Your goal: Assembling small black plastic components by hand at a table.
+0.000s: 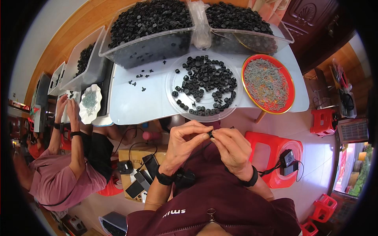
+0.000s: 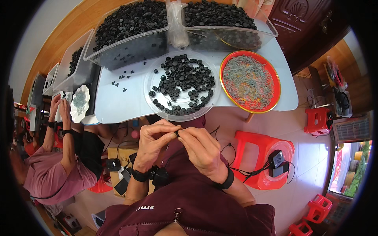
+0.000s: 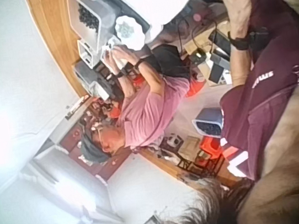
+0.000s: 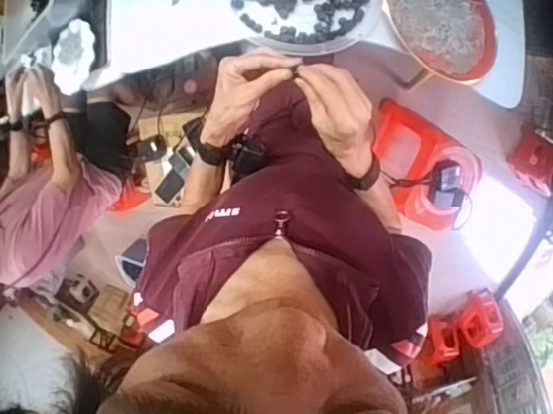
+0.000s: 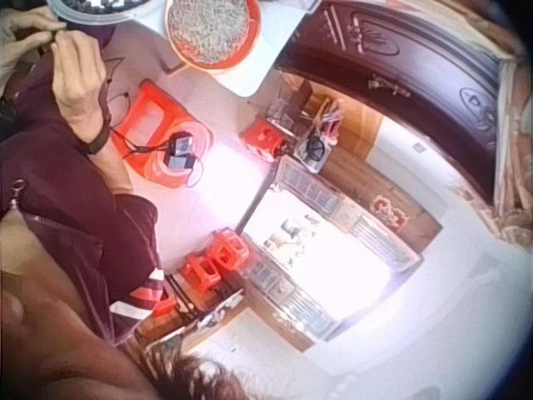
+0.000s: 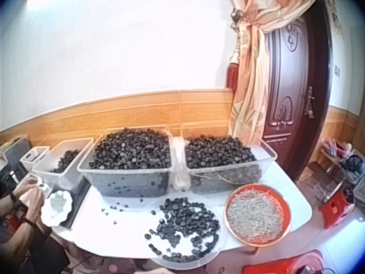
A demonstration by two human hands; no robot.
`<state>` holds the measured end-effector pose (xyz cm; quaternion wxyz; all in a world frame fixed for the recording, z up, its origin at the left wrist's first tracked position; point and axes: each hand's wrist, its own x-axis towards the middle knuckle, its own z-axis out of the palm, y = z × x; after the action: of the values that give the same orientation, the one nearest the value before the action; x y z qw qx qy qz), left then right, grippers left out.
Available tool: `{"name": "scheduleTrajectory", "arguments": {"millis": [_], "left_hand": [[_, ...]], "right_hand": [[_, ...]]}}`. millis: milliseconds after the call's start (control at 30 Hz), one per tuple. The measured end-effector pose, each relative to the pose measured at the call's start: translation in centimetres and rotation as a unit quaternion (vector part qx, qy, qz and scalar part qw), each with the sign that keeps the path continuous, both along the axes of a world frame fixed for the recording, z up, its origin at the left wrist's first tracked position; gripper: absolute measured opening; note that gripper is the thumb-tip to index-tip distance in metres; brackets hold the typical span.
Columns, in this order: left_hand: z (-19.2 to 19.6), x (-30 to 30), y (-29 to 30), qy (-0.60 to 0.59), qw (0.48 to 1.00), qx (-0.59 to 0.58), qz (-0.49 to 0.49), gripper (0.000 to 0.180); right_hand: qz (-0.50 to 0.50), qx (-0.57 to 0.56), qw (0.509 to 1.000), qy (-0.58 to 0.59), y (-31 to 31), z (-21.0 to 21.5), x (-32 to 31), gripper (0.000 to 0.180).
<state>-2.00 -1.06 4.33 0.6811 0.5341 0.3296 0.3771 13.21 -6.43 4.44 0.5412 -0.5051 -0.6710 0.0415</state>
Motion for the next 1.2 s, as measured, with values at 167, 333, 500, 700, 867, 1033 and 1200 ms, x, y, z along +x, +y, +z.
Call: {"name": "scheduleTrajectory", "arguments": {"millis": [167,333,500,700,867,1033,1200], "left_hand": [[-0.6,0.3,0.8,0.026,0.999,0.020,0.041,0.016],[-1.1,0.3,0.2,0.008,0.998,-0.011,0.058,0.014],[-0.7,1.6,-0.5,-0.013,0.997,-0.006,0.079,0.016],[-1.4,2.0,-0.5,-0.029,0.997,-0.027,0.060,0.021],[-1.9,2.7,-0.2,-0.053,0.995,-0.030,0.080,0.020],[-2.5,3.2,-0.3,-0.085,0.991,-0.027,0.095,0.021],[-2.8,3.5,-0.6,-0.095,0.988,-0.043,0.111,0.022]], "right_hand": [[0.058,-0.065,0.994,0.060,0.9,0.0,0.9,0.020],[0.095,-0.124,0.982,0.105,1.2,0.2,1.2,0.016],[0.090,-0.144,0.980,0.108,1.3,-0.5,1.6,0.016],[0.070,-0.093,0.989,0.090,1.9,-0.6,1.4,0.019],[0.048,-0.052,0.996,0.050,2.6,-0.9,1.6,0.020],[0.039,-0.061,0.995,0.065,2.9,-1.1,1.4,0.017],[0.040,-0.061,0.995,0.075,3.1,-1.4,1.3,0.017]]}}
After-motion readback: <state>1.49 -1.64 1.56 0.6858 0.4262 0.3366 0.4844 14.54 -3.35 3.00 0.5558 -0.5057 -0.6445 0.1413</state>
